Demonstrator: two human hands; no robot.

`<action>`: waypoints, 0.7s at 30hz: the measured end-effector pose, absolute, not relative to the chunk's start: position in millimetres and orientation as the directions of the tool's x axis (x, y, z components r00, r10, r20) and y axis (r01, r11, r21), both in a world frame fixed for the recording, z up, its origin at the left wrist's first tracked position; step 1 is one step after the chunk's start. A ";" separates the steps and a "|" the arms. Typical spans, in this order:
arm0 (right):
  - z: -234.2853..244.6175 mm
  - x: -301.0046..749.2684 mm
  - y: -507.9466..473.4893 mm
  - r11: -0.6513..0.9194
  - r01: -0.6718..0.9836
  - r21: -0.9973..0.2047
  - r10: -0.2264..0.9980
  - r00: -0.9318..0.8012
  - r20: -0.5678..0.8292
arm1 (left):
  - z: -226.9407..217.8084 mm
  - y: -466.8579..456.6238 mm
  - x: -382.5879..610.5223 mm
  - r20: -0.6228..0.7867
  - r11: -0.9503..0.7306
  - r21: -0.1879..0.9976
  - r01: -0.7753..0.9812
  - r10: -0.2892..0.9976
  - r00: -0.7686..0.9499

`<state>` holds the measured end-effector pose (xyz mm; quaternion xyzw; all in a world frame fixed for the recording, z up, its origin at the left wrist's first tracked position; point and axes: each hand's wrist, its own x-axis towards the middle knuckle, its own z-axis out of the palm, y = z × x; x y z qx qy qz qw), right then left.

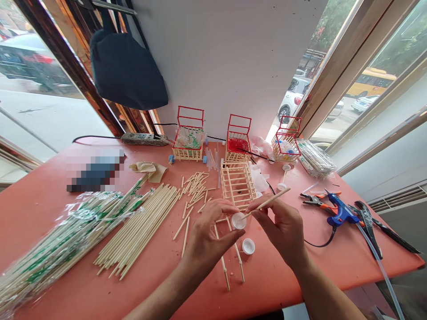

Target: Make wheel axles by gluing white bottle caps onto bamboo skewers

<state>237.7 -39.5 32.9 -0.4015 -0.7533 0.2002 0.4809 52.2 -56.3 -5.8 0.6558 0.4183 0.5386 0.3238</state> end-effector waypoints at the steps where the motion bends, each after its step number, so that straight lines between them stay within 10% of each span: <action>1: 33.0 237.6 -39.6 0.598 0.410 -0.689 0.797 -0.215 0.564 | -5.9 -56.2 52.3 0.436 -0.441 0.876 0.198 0.897 0.068; 21: 34.4 237.2 -40.4 0.619 0.398 -0.677 0.782 -0.226 0.581 | -5.3 -55.5 52.2 0.456 -0.460 0.865 0.201 0.887 0.069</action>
